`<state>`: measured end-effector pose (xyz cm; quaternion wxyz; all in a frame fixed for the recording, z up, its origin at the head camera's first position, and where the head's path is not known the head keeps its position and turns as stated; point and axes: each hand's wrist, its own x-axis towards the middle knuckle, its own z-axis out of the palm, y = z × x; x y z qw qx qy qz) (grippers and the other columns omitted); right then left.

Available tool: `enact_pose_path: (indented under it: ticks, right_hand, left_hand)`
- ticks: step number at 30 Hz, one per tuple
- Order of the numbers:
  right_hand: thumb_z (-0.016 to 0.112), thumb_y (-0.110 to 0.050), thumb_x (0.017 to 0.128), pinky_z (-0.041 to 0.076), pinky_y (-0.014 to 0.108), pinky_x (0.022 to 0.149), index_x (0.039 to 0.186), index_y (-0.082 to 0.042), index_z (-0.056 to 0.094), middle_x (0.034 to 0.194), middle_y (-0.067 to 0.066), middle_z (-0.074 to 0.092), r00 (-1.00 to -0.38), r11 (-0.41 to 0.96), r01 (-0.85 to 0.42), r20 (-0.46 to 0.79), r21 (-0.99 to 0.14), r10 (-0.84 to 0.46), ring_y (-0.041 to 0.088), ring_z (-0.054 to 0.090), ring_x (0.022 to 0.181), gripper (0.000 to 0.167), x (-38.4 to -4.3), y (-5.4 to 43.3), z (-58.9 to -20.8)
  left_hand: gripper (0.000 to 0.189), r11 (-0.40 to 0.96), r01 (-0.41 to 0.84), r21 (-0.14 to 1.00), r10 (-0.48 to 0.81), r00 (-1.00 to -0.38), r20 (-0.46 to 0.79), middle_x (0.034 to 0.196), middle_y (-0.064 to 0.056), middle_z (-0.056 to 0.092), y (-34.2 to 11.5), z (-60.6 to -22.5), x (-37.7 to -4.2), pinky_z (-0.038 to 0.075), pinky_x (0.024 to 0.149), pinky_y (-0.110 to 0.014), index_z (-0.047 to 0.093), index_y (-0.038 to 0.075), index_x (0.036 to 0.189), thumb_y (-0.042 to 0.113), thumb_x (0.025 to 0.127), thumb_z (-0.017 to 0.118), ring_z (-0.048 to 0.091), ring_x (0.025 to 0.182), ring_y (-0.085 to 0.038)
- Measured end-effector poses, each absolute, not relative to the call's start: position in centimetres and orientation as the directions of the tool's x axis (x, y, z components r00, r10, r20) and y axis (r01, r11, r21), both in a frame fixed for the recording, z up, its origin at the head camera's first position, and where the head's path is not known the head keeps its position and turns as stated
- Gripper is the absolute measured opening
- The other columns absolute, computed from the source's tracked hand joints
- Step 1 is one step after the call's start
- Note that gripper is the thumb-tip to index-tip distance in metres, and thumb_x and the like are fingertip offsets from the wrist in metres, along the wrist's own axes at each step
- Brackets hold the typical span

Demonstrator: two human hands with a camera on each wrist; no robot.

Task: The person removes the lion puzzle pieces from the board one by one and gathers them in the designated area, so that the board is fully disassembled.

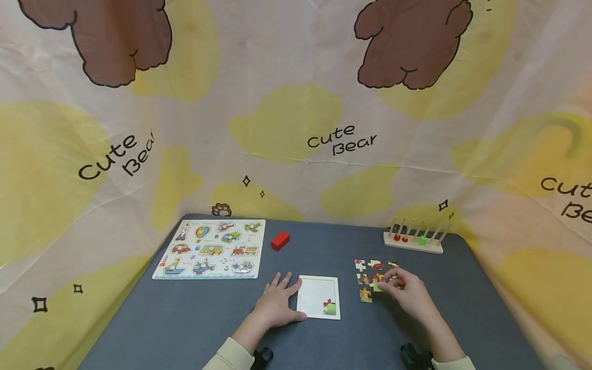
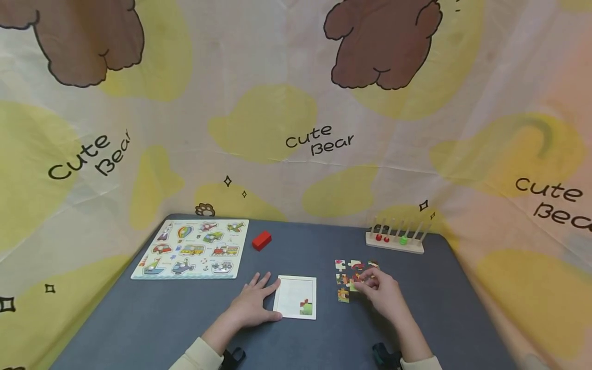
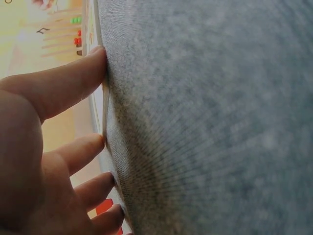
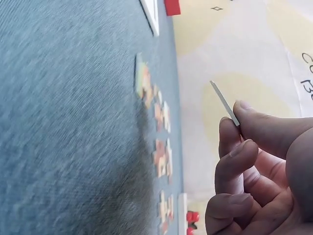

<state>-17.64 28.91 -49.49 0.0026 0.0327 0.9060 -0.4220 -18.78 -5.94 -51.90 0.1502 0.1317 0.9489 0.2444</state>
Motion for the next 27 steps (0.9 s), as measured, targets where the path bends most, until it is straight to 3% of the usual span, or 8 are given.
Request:
enact_pose_path:
  ticks: [9, 15, 27]
  right_hand:
    - [0.076, -0.025, 0.091, 0.041, 0.028, 0.054, 0.103, -0.007, 0.066, 0.068, 0.002, 0.064, -0.994, 0.68, 0.114, -0.084, -0.725, 0.077, 0.016, 0.054, 0.061, 0.024, -17.7, 29.9, -50.9]
    - [0.077, -0.026, 0.091, 0.042, 0.029, 0.057, 0.099, -0.008, 0.066, 0.072, 0.0, 0.067, -0.994, 0.698, 0.106, -0.088, -0.708, 0.061, 0.015, 0.056, 0.065, 0.023, -17.7, 30.2, -51.7]
    - [0.078, -0.023, 0.089, 0.04, 0.032, 0.063, 0.094, -0.009, 0.066, 0.079, -0.001, 0.059, -0.999, 0.802, 0.038, -0.024, -0.597, 0.03, 0.015, 0.051, 0.07, 0.019, -18.0, 30.1, -52.8]
  left_hand:
    - [0.087, 0.844, 0.183, 0.505, 0.331, -0.918, -0.22, 0.164, -0.013, 0.033, -6.0, -51.9, -18.8, 0.02, 0.12, -0.065, 0.049, 0.021, 0.152, 0.05, 0.077, 0.082, 0.017, 0.154, -0.042]
    - [0.087, 0.846, 0.179, 0.503, 0.33, -0.916, -0.23, 0.164, -0.012, 0.032, -6.0, -51.9, -18.8, 0.019, 0.12, -0.065, 0.048, 0.021, 0.152, 0.05, 0.078, 0.082, 0.016, 0.154, -0.042]
    - [0.086, 0.847, 0.178, 0.501, 0.328, -0.917, -0.228, 0.164, -0.013, 0.032, -6.0, -51.9, -18.8, 0.02, 0.12, -0.065, 0.049, 0.02, 0.152, 0.049, 0.077, 0.083, 0.017, 0.154, -0.043]
